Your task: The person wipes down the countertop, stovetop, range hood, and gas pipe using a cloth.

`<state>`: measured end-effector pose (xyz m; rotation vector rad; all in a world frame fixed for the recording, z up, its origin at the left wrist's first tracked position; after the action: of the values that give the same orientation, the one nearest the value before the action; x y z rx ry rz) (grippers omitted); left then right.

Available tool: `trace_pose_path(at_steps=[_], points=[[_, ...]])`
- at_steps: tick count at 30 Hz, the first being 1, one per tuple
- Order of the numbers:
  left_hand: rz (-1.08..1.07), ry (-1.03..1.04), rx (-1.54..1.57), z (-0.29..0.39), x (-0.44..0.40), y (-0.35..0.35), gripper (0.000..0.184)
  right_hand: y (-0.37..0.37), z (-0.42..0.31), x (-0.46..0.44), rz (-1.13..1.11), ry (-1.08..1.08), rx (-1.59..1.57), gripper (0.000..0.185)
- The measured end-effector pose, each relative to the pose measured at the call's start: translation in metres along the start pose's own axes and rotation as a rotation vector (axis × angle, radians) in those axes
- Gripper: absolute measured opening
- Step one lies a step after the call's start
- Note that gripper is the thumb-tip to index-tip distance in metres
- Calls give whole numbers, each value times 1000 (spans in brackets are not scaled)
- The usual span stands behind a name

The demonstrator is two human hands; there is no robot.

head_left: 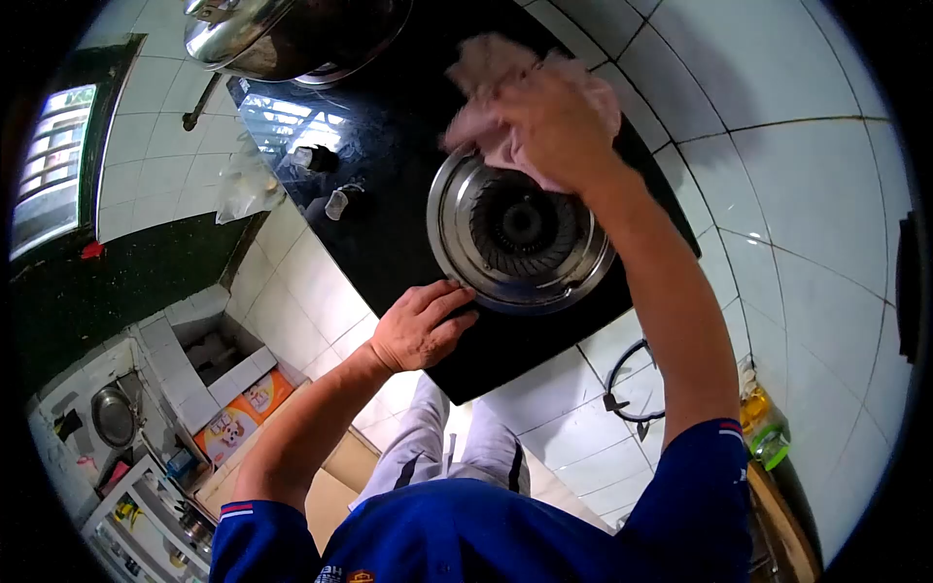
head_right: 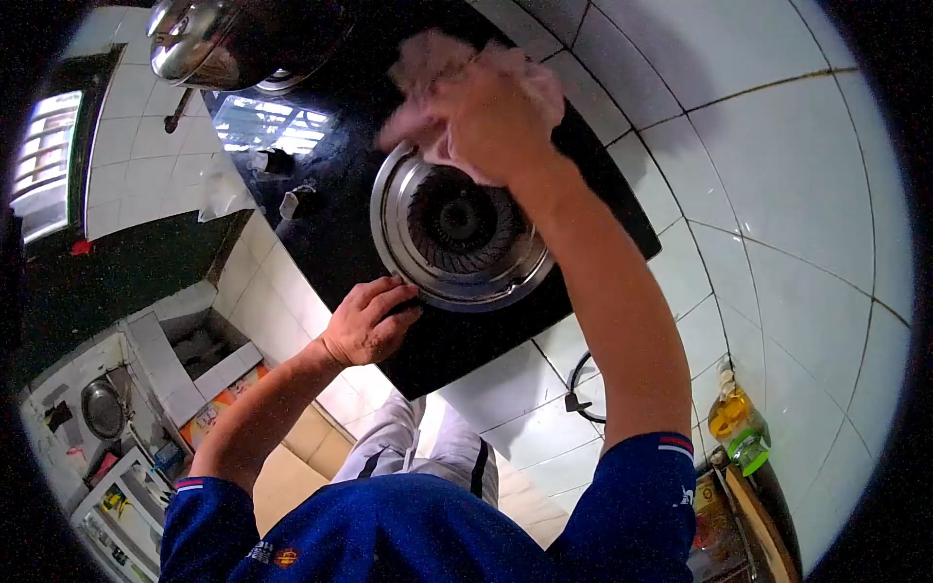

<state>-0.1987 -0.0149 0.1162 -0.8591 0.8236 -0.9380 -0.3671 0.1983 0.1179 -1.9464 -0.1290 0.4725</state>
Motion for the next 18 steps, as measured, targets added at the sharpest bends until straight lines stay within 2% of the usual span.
trace_pose_path(at_steps=[1,3,4,5,7,8,9,11,13,14,15,16,18], points=[[-2,-5,21,0,1,-1,38,2,-3,4,-2,-8,0,33],[6,10,51,0,-1,-3,37,-7,-10,8,89,-158,-56,31],[10,8,51,0,-1,-3,37,-6,0,2,-9,-54,-152,29],[12,6,55,0,0,-1,36,-8,2,-6,-8,-62,-154,29],[28,-9,46,-1,0,-2,35,-4,27,-31,-66,198,-104,31],[23,-10,50,-1,0,-2,35,8,24,-42,60,34,-52,29],[16,-11,60,0,0,-3,35,14,9,-44,59,31,-54,29],[19,-4,62,-1,-1,-4,36,33,-44,-41,-225,-62,-269,30],[6,-13,69,-1,0,-4,38,35,-61,-25,-97,-146,-344,32],[13,-20,62,-3,1,-4,38,36,-50,-28,-114,-158,-380,34],[17,-16,70,-3,1,-4,38,32,-39,-33,-178,-179,-255,38],[20,-12,81,-1,1,-3,38,19,-15,-43,-214,-50,-278,39],[20,-18,89,-2,0,-4,38,21,3,-60,-251,72,-304,39]])
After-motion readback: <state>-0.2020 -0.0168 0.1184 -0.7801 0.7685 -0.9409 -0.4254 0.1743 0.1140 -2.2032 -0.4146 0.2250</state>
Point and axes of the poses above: each hand's wrist, its own x-axis away from the middle knuckle, its own y-axis out of the palm, z = x × y, the point moved 7 cm from there along -x, towards the middle knuckle, and after that the axes turned 6 degrees about y, right-handed, at the moved point
